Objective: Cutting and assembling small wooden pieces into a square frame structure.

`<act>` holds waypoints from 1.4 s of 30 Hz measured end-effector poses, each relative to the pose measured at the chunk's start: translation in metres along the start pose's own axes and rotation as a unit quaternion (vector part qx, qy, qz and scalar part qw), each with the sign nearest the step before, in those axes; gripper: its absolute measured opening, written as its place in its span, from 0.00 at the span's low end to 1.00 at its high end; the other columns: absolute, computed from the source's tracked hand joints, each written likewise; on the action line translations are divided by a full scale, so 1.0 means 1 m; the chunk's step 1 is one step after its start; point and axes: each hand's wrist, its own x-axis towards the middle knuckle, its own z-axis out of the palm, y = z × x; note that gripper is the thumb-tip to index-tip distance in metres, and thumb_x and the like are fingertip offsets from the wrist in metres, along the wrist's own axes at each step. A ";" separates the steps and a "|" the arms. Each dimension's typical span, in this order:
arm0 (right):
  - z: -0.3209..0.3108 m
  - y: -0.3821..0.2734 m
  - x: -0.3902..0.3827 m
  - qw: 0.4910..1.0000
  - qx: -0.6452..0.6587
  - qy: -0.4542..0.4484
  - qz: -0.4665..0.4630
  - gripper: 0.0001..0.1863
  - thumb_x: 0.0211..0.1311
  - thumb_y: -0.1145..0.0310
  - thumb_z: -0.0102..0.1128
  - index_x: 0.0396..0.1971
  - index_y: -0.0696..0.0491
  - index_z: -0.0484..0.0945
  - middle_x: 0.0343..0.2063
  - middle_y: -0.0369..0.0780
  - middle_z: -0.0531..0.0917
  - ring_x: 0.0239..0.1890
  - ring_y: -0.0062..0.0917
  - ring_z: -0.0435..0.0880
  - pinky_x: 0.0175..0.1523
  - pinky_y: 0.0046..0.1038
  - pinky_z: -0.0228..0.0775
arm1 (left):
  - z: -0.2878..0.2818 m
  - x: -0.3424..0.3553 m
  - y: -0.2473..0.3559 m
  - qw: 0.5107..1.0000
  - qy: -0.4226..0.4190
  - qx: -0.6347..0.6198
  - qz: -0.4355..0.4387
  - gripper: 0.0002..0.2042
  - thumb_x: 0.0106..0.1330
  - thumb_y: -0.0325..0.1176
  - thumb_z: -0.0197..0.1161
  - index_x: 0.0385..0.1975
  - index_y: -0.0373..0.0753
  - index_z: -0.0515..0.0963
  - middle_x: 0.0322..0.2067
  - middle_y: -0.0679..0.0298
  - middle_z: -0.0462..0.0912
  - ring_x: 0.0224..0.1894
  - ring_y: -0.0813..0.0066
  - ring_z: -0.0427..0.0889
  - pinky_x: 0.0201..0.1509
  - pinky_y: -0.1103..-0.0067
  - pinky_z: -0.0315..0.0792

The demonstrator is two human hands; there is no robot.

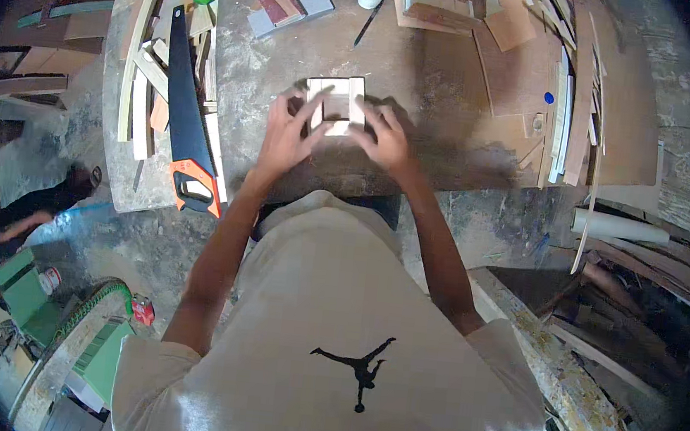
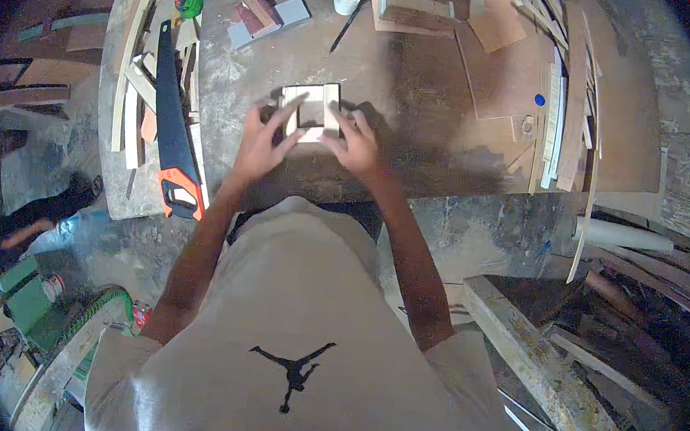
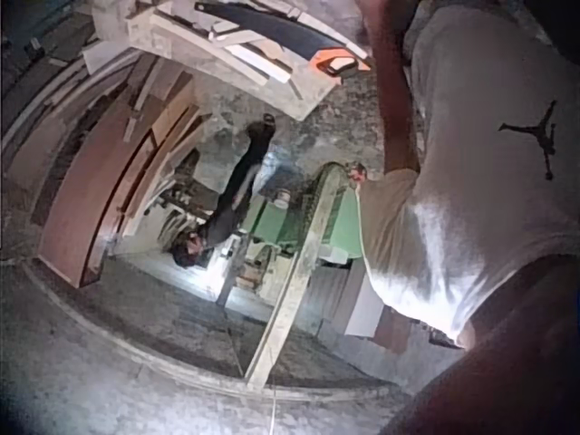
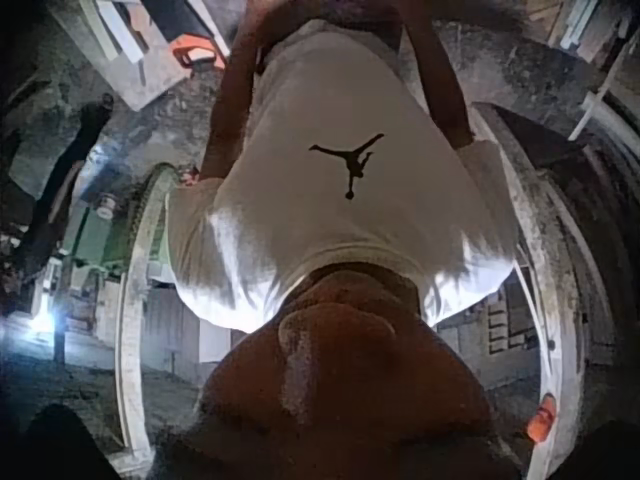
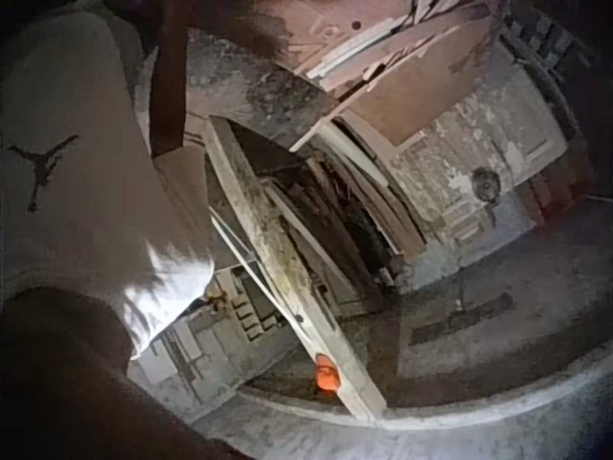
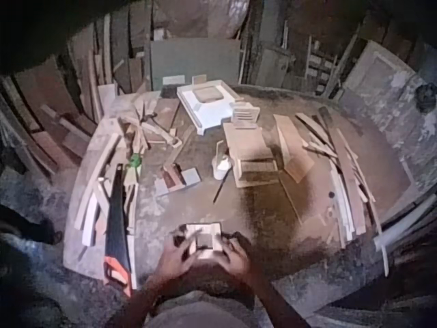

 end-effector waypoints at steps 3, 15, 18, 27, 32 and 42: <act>0.000 0.000 0.020 0.994 0.036 0.102 -0.009 0.31 0.61 0.61 0.74 0.64 0.51 0.76 0.53 0.47 0.75 0.50 0.41 0.80 0.55 0.38 0.76 | 0.016 0.021 -0.017 1.000 0.027 0.002 -0.007 0.31 0.63 0.44 0.73 0.68 0.53 0.75 0.61 0.58 0.70 0.61 0.56 0.70 0.64 0.63 0.64; 0.002 -0.006 0.049 0.994 -0.085 0.059 0.022 0.35 0.59 0.56 0.72 0.66 0.49 0.75 0.61 0.38 0.78 0.61 0.39 0.72 0.67 0.40 0.61 | 0.049 0.058 -0.050 0.998 -0.031 -0.043 0.022 0.23 0.62 0.41 0.73 0.58 0.48 0.81 0.58 0.63 0.79 0.65 0.59 0.70 0.70 0.63 0.59; 0.002 -0.004 0.049 0.994 -0.087 0.064 0.019 0.34 0.59 0.55 0.73 0.65 0.49 0.76 0.61 0.39 0.78 0.61 0.39 0.72 0.67 0.40 0.60 | 0.051 0.060 -0.048 0.997 -0.025 -0.070 0.022 0.21 0.62 0.41 0.73 0.55 0.47 0.83 0.56 0.63 0.80 0.65 0.59 0.71 0.69 0.63 0.60; 0.003 -0.002 0.052 0.994 -0.088 0.058 0.008 0.34 0.58 0.55 0.72 0.65 0.50 0.77 0.61 0.40 0.78 0.61 0.39 0.72 0.67 0.41 0.60 | 0.048 0.059 -0.048 0.997 -0.018 -0.073 0.026 0.22 0.62 0.41 0.73 0.57 0.48 0.82 0.57 0.64 0.79 0.65 0.60 0.71 0.69 0.63 0.60; 0.004 0.000 0.051 0.995 -0.078 0.053 0.019 0.35 0.58 0.54 0.73 0.65 0.50 0.76 0.62 0.40 0.78 0.62 0.40 0.73 0.67 0.42 0.62 | 0.037 0.057 -0.034 0.994 0.063 -0.090 -0.016 0.30 0.59 0.42 0.77 0.62 0.43 0.78 0.54 0.56 0.77 0.60 0.58 0.72 0.67 0.64 0.64; 0.003 -0.001 0.051 0.996 -0.070 0.059 0.021 0.34 0.59 0.54 0.73 0.65 0.50 0.77 0.61 0.41 0.79 0.61 0.40 0.73 0.67 0.39 0.63 | 0.020 0.040 -0.026 0.980 -0.006 -0.132 -0.147 0.29 0.62 0.35 0.76 0.64 0.44 0.77 0.44 0.57 0.74 0.41 0.65 0.80 0.49 0.71 0.78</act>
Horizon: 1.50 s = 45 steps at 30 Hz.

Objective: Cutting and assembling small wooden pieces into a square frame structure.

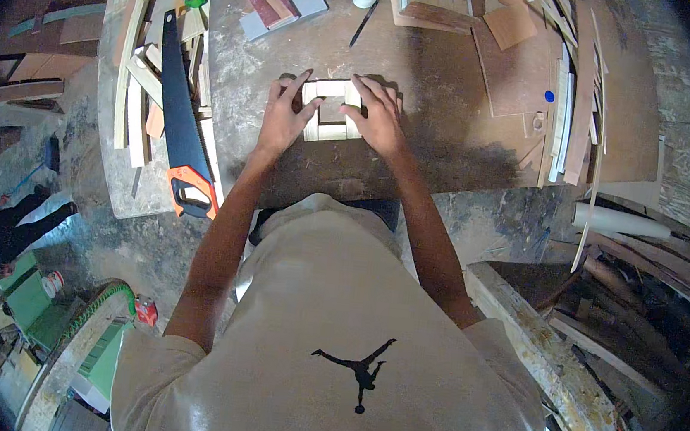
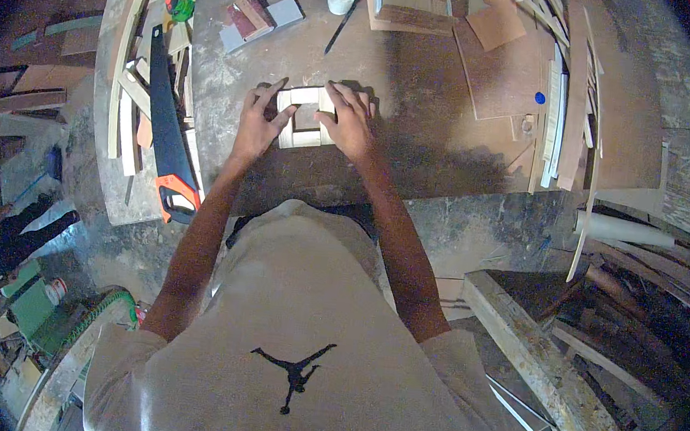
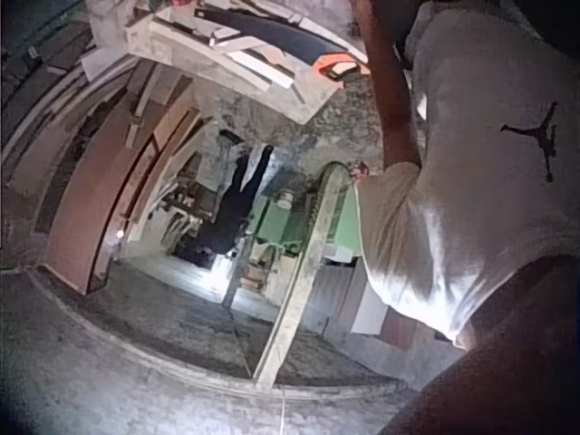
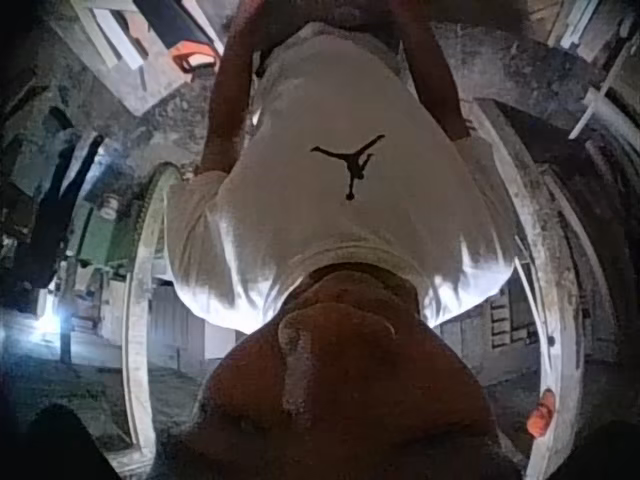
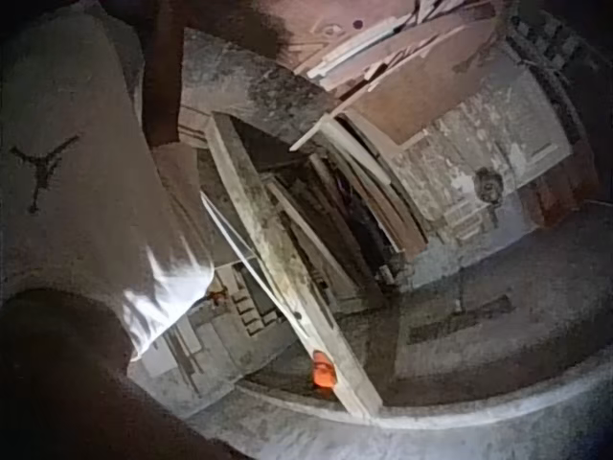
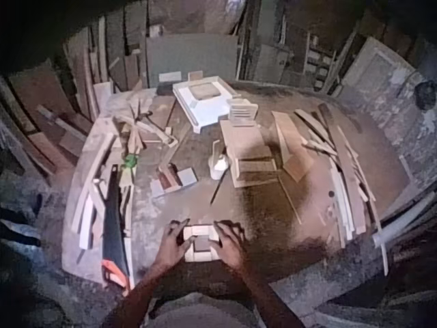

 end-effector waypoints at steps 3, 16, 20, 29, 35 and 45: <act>-0.002 -0.003 0.002 1.000 -0.005 -0.008 -0.005 0.34 0.59 0.54 0.73 0.65 0.50 0.77 0.62 0.41 0.79 0.61 0.40 0.73 0.67 0.40 0.62 | 0.004 0.002 -0.009 0.995 0.033 0.059 0.072 0.26 0.61 0.34 0.76 0.61 0.46 0.79 0.43 0.57 0.73 0.42 0.61 0.80 0.50 0.70 0.78; 0.006 0.006 0.001 1.000 0.014 -0.015 -0.003 0.35 0.59 0.52 0.71 0.66 0.49 0.75 0.62 0.40 0.78 0.61 0.40 0.73 0.68 0.44 0.57 | 0.008 0.015 -0.013 0.995 0.006 0.063 0.075 0.20 0.62 0.37 0.75 0.53 0.40 0.83 0.41 0.53 0.77 0.42 0.54 0.78 0.48 0.67 0.76; 0.006 0.005 0.000 1.000 0.025 -0.009 -0.003 0.34 0.59 0.53 0.71 0.65 0.49 0.76 0.62 0.39 0.78 0.60 0.40 0.73 0.67 0.45 0.57 | 0.008 0.017 -0.016 0.994 0.015 0.047 0.099 0.19 0.62 0.37 0.75 0.52 0.39 0.83 0.39 0.54 0.76 0.42 0.56 0.78 0.47 0.68 0.75; 0.006 0.007 0.000 1.000 0.019 -0.012 -0.001 0.34 0.59 0.52 0.71 0.63 0.50 0.78 0.62 0.39 0.79 0.60 0.39 0.74 0.67 0.43 0.59 | 0.001 0.025 -0.005 0.995 -0.048 0.047 0.071 0.18 0.62 0.36 0.74 0.50 0.40 0.82 0.40 0.52 0.77 0.43 0.53 0.79 0.50 0.64 0.75; 0.007 0.007 0.000 0.999 0.022 -0.025 0.003 0.34 0.61 0.52 0.70 0.64 0.51 0.76 0.63 0.40 0.77 0.62 0.40 0.73 0.68 0.44 0.60 | 0.002 0.028 -0.008 0.995 -0.047 0.043 0.080 0.19 0.60 0.36 0.75 0.50 0.40 0.83 0.41 0.51 0.78 0.43 0.50 0.80 0.49 0.63 0.75; 0.006 0.003 0.006 0.993 0.108 -0.039 -0.002 0.35 0.62 0.61 0.71 0.66 0.60 0.72 0.63 0.52 0.74 0.65 0.49 0.73 0.69 0.42 0.65 | 0.003 0.023 -0.012 0.996 -0.051 0.041 0.054 0.22 0.59 0.37 0.76 0.53 0.40 0.81 0.43 0.50 0.77 0.46 0.50 0.81 0.53 0.63 0.76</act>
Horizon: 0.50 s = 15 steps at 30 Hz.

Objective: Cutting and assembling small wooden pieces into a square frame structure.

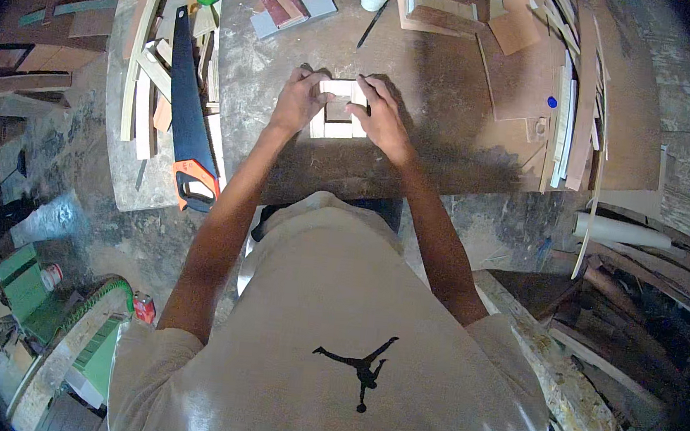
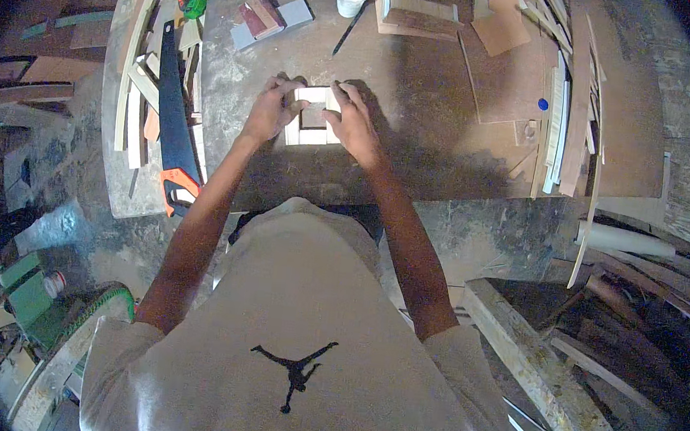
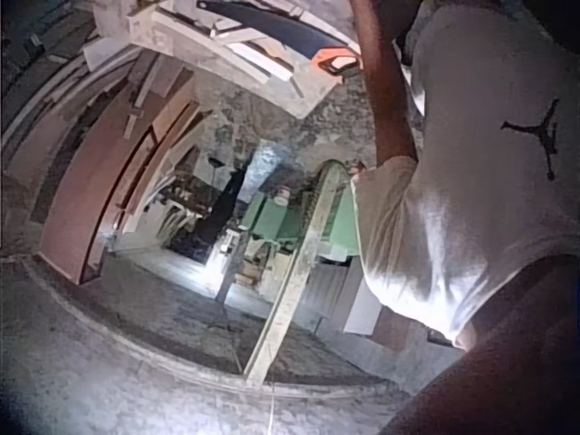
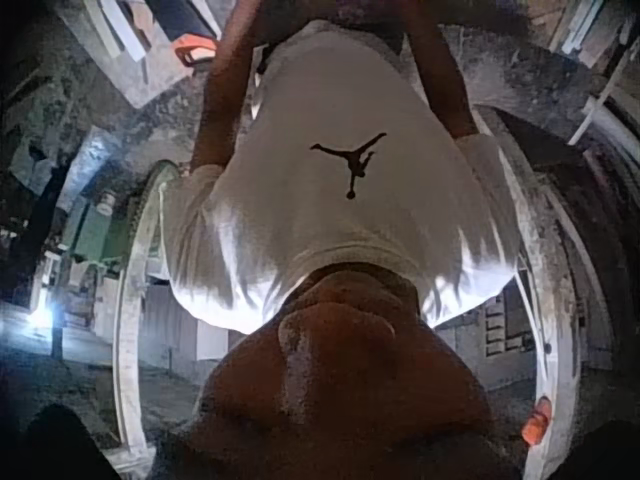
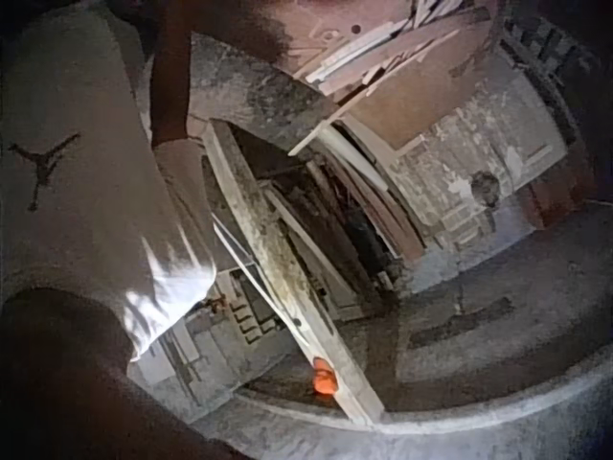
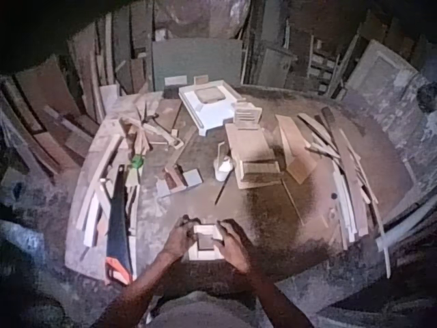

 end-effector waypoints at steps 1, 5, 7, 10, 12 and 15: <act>-0.003 0.000 -0.001 0.999 -0.037 -0.011 -0.012 0.35 0.63 0.61 0.70 0.66 0.60 0.71 0.63 0.53 0.74 0.66 0.50 0.72 0.70 0.42 0.65 | -0.002 -0.002 0.005 1.000 0.000 0.000 0.001 0.22 0.59 0.37 0.76 0.53 0.40 0.81 0.43 0.50 0.77 0.46 0.50 0.81 0.53 0.63 0.76; -0.001 -0.009 -0.012 0.997 -0.019 0.068 -0.023 0.30 0.63 0.60 0.71 0.62 0.58 0.76 0.60 0.51 0.78 0.62 0.45 0.77 0.66 0.38 0.69 | -0.010 -0.019 0.022 0.998 0.063 -0.023 0.006 0.22 0.67 0.38 0.70 0.59 0.38 0.77 0.48 0.46 0.77 0.48 0.47 0.81 0.56 0.62 0.75; -0.005 -0.020 -0.023 0.987 0.078 0.121 0.076 0.29 0.65 0.61 0.71 0.63 0.56 0.76 0.59 0.50 0.78 0.58 0.42 0.80 0.61 0.37 0.73 | -0.013 -0.030 0.021 0.994 0.105 -0.010 0.006 0.21 0.70 0.37 0.67 0.60 0.36 0.76 0.48 0.45 0.76 0.49 0.46 0.80 0.57 0.62 0.75; 0.004 -0.009 -0.038 0.978 0.096 0.108 0.152 0.23 0.65 0.65 0.71 0.59 0.55 0.80 0.48 0.45 0.84 0.43 0.30 0.87 0.47 0.31 0.79 | -0.016 -0.053 -0.017 0.996 0.067 -0.021 -0.052 0.18 0.74 0.36 0.61 0.58 0.32 0.77 0.49 0.40 0.79 0.51 0.44 0.82 0.59 0.64 0.75; 0.014 0.006 -0.045 0.976 0.098 0.081 0.180 0.21 0.66 0.67 0.71 0.57 0.55 0.82 0.43 0.43 0.86 0.37 0.26 0.87 0.43 0.29 0.80 | -0.007 -0.067 -0.035 0.992 0.072 -0.066 -0.084 0.19 0.75 0.37 0.61 0.58 0.31 0.77 0.48 0.43 0.81 0.50 0.49 0.83 0.59 0.66 0.75; 0.021 0.030 -0.046 0.943 0.226 0.067 0.233 0.22 0.65 0.68 0.70 0.57 0.59 0.81 0.35 0.42 0.87 0.37 0.26 0.87 0.45 0.28 0.80 | -0.016 -0.062 -0.019 0.967 0.029 -0.168 -0.190 0.20 0.77 0.38 0.59 0.59 0.30 0.77 0.48 0.50 0.84 0.49 0.60 0.84 0.57 0.70 0.76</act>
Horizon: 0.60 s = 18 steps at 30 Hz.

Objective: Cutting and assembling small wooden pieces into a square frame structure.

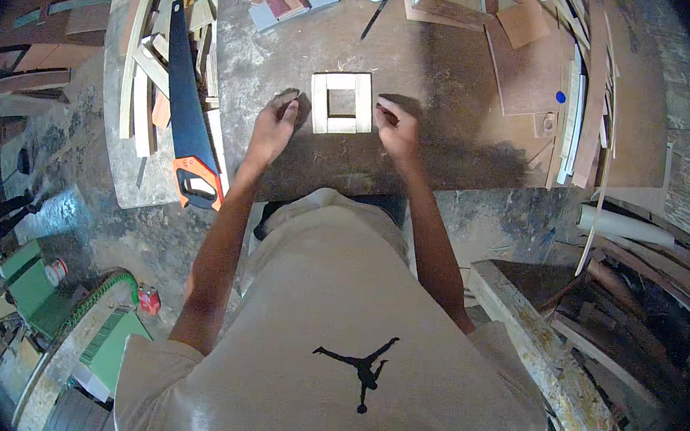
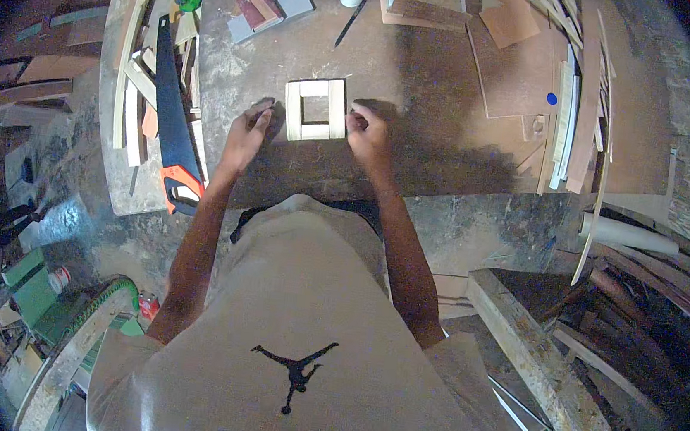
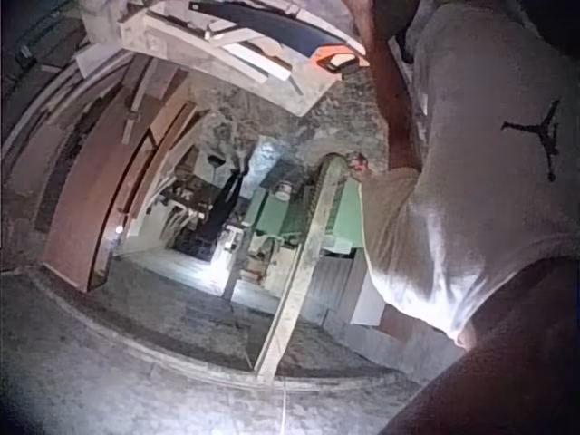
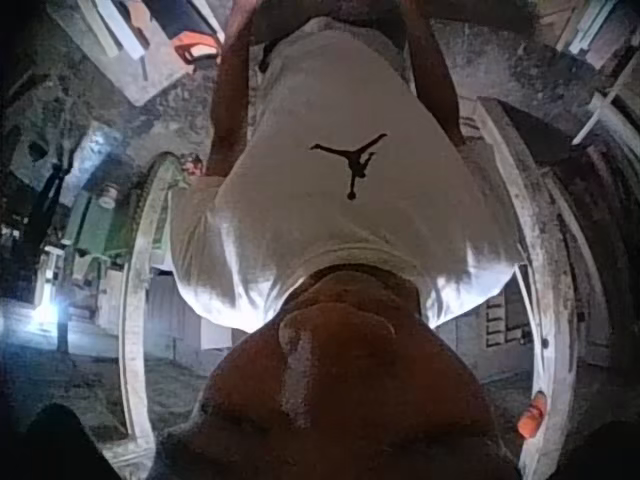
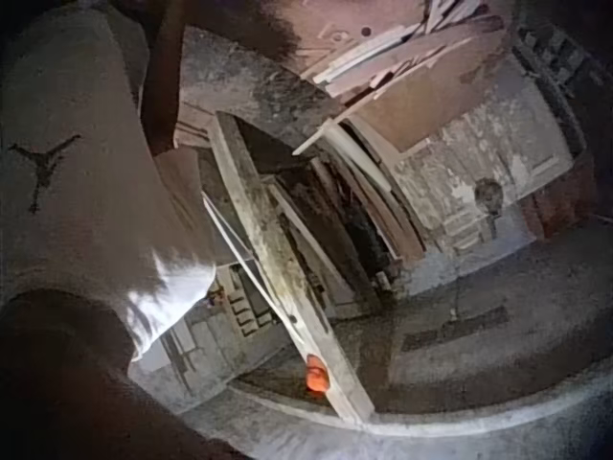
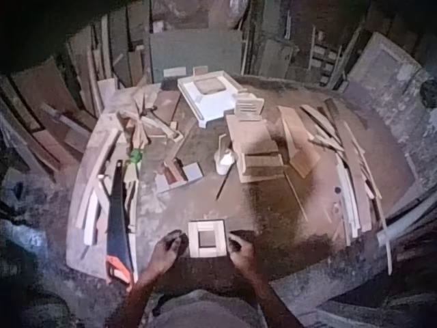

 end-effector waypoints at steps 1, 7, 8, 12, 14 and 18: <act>-0.004 0.010 0.007 1.000 0.014 -0.013 0.013 0.19 0.68 0.70 0.66 0.56 0.60 0.81 0.39 0.41 0.87 0.38 0.24 0.86 0.46 0.28 0.81 | -0.003 0.001 0.014 0.994 -0.036 -0.046 -0.087 0.20 0.78 0.39 0.58 0.60 0.30 0.77 0.48 0.54 0.85 0.49 0.66 0.84 0.56 0.72 0.76; -0.020 -0.027 0.023 0.988 0.084 -0.103 0.075 0.16 0.74 0.76 0.56 0.57 0.63 0.79 0.47 0.44 0.85 0.49 0.26 0.85 0.55 0.28 0.81 | -0.011 0.011 0.029 0.971 -0.083 -0.143 -0.173 0.21 0.81 0.41 0.54 0.62 0.31 0.77 0.47 0.59 0.85 0.48 0.74 0.83 0.54 0.77 0.78; -0.019 -0.034 0.025 0.986 0.073 -0.126 0.083 0.16 0.74 0.76 0.56 0.57 0.64 0.79 0.48 0.44 0.85 0.50 0.27 0.85 0.56 0.28 0.81 | -0.010 0.012 0.026 0.970 -0.083 -0.143 -0.176 0.21 0.81 0.41 0.54 0.62 0.31 0.77 0.47 0.59 0.85 0.48 0.74 0.83 0.54 0.77 0.78; -0.019 -0.026 0.029 0.980 0.106 -0.162 0.051 0.14 0.74 0.74 0.56 0.54 0.64 0.81 0.48 0.44 0.86 0.50 0.28 0.86 0.58 0.31 0.80 | -0.004 0.018 0.029 0.966 -0.105 -0.183 -0.149 0.22 0.81 0.41 0.54 0.62 0.30 0.76 0.49 0.59 0.85 0.49 0.73 0.84 0.55 0.75 0.80; -0.016 -0.031 0.029 0.983 0.081 -0.147 0.071 0.14 0.74 0.74 0.56 0.53 0.63 0.82 0.47 0.44 0.86 0.49 0.28 0.86 0.57 0.30 0.80 | -0.002 0.021 0.036 0.965 -0.110 -0.172 -0.162 0.22 0.81 0.41 0.54 0.63 0.30 0.76 0.50 0.59 0.84 0.50 0.72 0.84 0.56 0.75 0.80; -0.015 -0.039 0.027 0.992 -0.002 -0.119 0.043 0.13 0.74 0.73 0.56 0.51 0.62 0.84 0.44 0.43 0.88 0.46 0.26 0.87 0.55 0.29 0.80 | 0.002 0.016 0.035 0.976 -0.091 -0.130 -0.147 0.21 0.81 0.40 0.53 0.63 0.30 0.76 0.52 0.58 0.84 0.51 0.70 0.84 0.56 0.74 0.80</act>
